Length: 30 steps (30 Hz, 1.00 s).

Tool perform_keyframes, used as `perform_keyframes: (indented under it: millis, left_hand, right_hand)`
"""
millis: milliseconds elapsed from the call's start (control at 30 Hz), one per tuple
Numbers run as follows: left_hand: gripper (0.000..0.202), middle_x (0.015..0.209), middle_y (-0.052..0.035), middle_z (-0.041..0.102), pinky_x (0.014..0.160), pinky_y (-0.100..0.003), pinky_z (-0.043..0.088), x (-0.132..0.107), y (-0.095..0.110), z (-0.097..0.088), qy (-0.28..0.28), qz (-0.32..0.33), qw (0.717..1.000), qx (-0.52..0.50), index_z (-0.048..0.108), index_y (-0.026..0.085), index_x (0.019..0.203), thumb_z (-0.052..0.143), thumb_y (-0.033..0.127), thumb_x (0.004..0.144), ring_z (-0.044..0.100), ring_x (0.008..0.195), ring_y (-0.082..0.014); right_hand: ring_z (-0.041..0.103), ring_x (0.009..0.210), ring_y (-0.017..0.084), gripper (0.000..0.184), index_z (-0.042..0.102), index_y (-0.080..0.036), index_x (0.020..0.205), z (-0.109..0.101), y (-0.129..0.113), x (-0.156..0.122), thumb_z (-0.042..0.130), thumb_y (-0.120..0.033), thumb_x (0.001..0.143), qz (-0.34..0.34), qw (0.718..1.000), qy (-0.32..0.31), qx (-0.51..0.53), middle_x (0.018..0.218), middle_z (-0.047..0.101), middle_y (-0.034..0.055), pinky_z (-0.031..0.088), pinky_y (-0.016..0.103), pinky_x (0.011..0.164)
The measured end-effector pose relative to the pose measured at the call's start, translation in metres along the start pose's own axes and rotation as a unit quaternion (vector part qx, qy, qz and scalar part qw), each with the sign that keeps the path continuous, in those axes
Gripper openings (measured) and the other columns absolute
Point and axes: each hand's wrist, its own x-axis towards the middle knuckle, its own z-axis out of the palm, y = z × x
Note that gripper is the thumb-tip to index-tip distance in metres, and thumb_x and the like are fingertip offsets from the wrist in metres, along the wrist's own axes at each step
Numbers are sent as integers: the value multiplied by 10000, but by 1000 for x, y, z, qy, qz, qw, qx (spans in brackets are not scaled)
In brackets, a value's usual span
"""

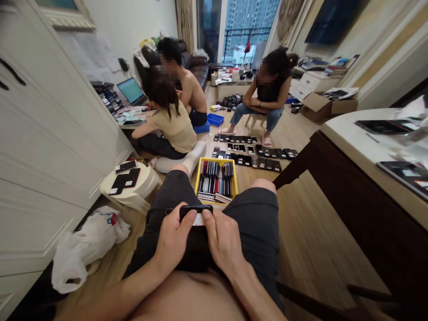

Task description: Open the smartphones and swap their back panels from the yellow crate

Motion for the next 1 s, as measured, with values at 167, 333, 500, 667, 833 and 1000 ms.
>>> perform_keyframes:
  millis: [167, 333, 500, 667, 833, 1000]
  left_hand:
    - [324, 751, -12, 692, 691, -250, 495, -4, 3, 2, -16, 43, 999, 3, 679, 194, 897, 528, 463, 996, 646, 702, -170]
    - [272, 772, -8, 706, 683, -235, 487, -10, -1, 5, 31, 77, 996, 20, 640, 197, 852, 555, 413, 995, 647, 699, -156]
    - [268, 890, -24, 739, 755, -238, 493, -5, 5, 1, -16, 75, 997, -3, 681, 191, 968, 546, 420, 1007, 668, 788, -161]
    - [329, 980, -33, 743, 817, -263, 480, -11, 5, -7, -114, 33, 992, -47, 690, 183, 1072, 526, 462, 1011, 669, 882, -190]
    - [464, 746, -16, 643, 661, -280, 398, -23, -4, -10, -223, 13, 973, 53, 625, 191, 812, 385, 516, 1042, 563, 674, -173]
    - [430, 723, -32, 639, 628, -293, 354, -24, 0, -5, -234, 41, 962, 131, 564, 213, 761, 382, 484, 1041, 560, 643, -185]
  right_hand:
    - [559, 656, 155, 405, 651, -185, 845, -15, 1, 8, 425, -439, 1064, -2, 994, -63, 84, 744, 642, 12, 419, 258, 623]
    - [502, 566, 128, 429, 601, -186, 744, 7, -5, 1, 422, -405, 1066, -43, 994, 80, 69, 635, 559, -19, 381, 249, 565]
    - [518, 594, 144, 489, 633, -184, 734, 17, -3, -3, 416, -476, 1061, -2, 986, 109, 123, 640, 571, -6, 411, 249, 569]
    - [592, 686, 183, 462, 740, -171, 924, 2, 9, -3, 482, -541, 1021, 41, 979, 88, 181, 809, 700, 48, 501, 285, 665]
    - [688, 833, 256, 473, 749, -165, 984, -22, 27, -1, 555, -596, 964, 107, 961, 70, 244, 911, 753, 92, 558, 349, 744]
    - [689, 922, 251, 379, 786, -208, 1010, -52, 30, 5, 713, -555, 875, 72, 978, -20, 195, 986, 765, 76, 542, 315, 803]
